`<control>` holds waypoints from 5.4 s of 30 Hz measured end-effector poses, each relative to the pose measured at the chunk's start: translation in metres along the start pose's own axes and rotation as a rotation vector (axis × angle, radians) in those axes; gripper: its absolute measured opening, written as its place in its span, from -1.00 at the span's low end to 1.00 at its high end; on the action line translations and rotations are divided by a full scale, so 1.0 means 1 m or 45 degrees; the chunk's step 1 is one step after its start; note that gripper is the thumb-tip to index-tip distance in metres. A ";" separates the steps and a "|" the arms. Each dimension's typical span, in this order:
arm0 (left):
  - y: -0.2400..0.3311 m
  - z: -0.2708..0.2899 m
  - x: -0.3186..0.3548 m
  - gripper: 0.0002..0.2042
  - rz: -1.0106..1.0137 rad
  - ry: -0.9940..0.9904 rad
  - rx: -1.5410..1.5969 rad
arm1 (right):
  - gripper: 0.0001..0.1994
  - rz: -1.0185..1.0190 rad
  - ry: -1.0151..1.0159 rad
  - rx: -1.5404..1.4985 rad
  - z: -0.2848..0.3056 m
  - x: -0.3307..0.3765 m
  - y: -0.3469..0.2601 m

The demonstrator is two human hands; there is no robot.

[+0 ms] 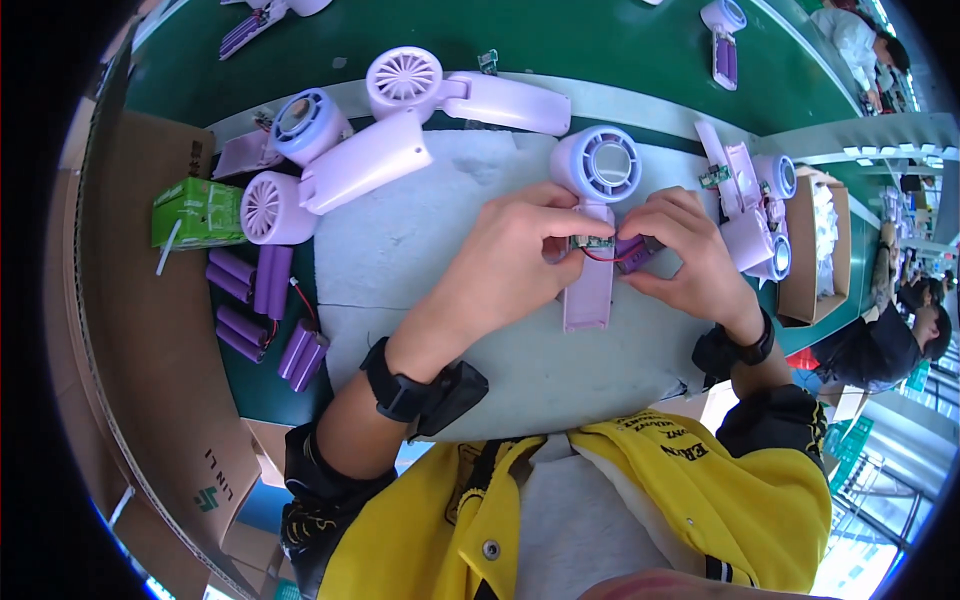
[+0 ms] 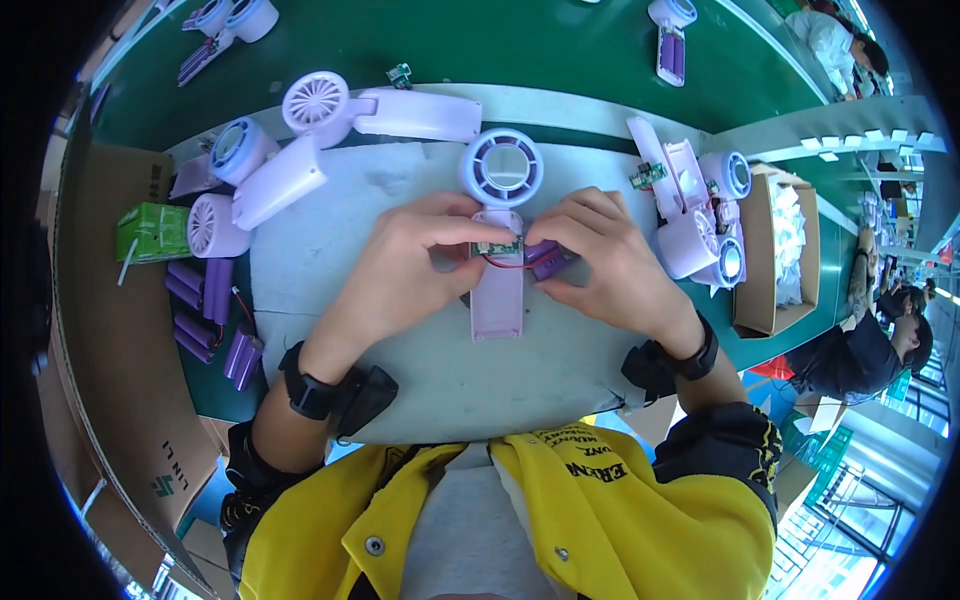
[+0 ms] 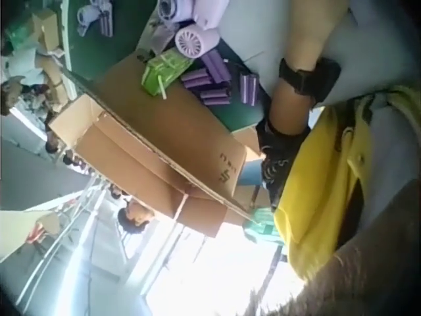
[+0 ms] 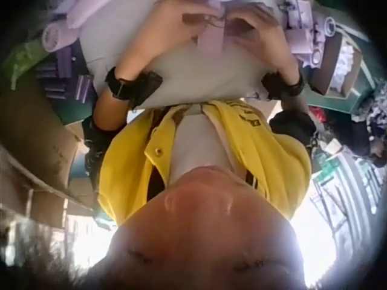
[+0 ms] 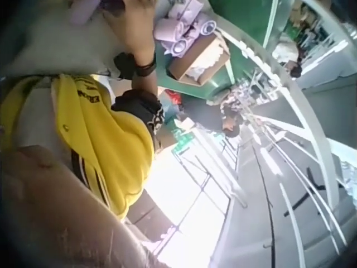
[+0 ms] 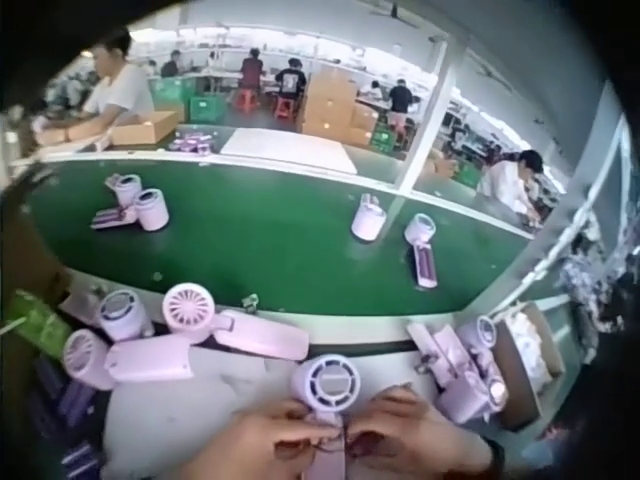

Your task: The person assembles a handheld fan by connecting a battery pack to a circuit board and fitting them into the housing. After testing the fan, the person reaches into a box for a new battery pack and repeats the process with another fan.

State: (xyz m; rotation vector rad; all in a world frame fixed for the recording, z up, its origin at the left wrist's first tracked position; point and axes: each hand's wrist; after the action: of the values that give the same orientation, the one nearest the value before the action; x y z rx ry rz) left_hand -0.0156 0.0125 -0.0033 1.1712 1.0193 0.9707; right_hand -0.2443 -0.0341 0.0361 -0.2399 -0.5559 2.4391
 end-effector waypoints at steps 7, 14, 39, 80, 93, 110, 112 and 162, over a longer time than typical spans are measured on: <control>0.004 0.005 0.001 -0.64 -0.086 0.010 -0.167 | -0.47 -0.256 -0.305 -0.873 0.008 0.017 0.009; 0.012 0.007 0.000 -0.65 -0.087 0.022 -0.327 | -0.18 -0.369 -0.512 -1.931 0.013 0.015 0.003; 0.018 0.013 0.001 -0.64 -0.158 -0.084 -0.422 | -0.28 0.105 -0.073 -0.624 -0.002 0.008 -0.011; 0.021 0.020 -0.003 -0.65 -0.137 -0.179 -0.380 | -0.53 0.062 0.302 -0.249 -0.041 0.020 -0.040; 0.015 0.021 -0.003 -0.68 -0.154 -0.161 -0.330 | -0.50 0.018 0.292 -0.356 -0.040 0.014 -0.037; 0.010 0.019 0.000 -0.50 -0.071 -0.168 -0.203 | -0.57 -0.076 0.286 -0.358 -0.042 0.017 -0.043; 0.014 0.021 -0.001 -0.44 0.044 -0.200 -0.137 | -0.58 -0.074 0.296 -0.350 -0.044 0.018 -0.043; 0.014 0.002 0.003 -0.47 0.235 -0.208 -0.038 | -0.78 0.297 0.549 -0.074 -0.051 0.006 -0.012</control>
State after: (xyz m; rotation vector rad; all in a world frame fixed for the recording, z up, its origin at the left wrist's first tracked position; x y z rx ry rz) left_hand -0.0134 0.0171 0.0106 1.3139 0.7748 1.0127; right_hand -0.2277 -0.0046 -0.0043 -0.8728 -0.4227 2.4835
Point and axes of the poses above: each hand's wrist, its own x-axis away from the middle knuckle, its own z-axis out of the back of the hand, y = z × x, and after that the axes turned 8 degrees about x, right-handed
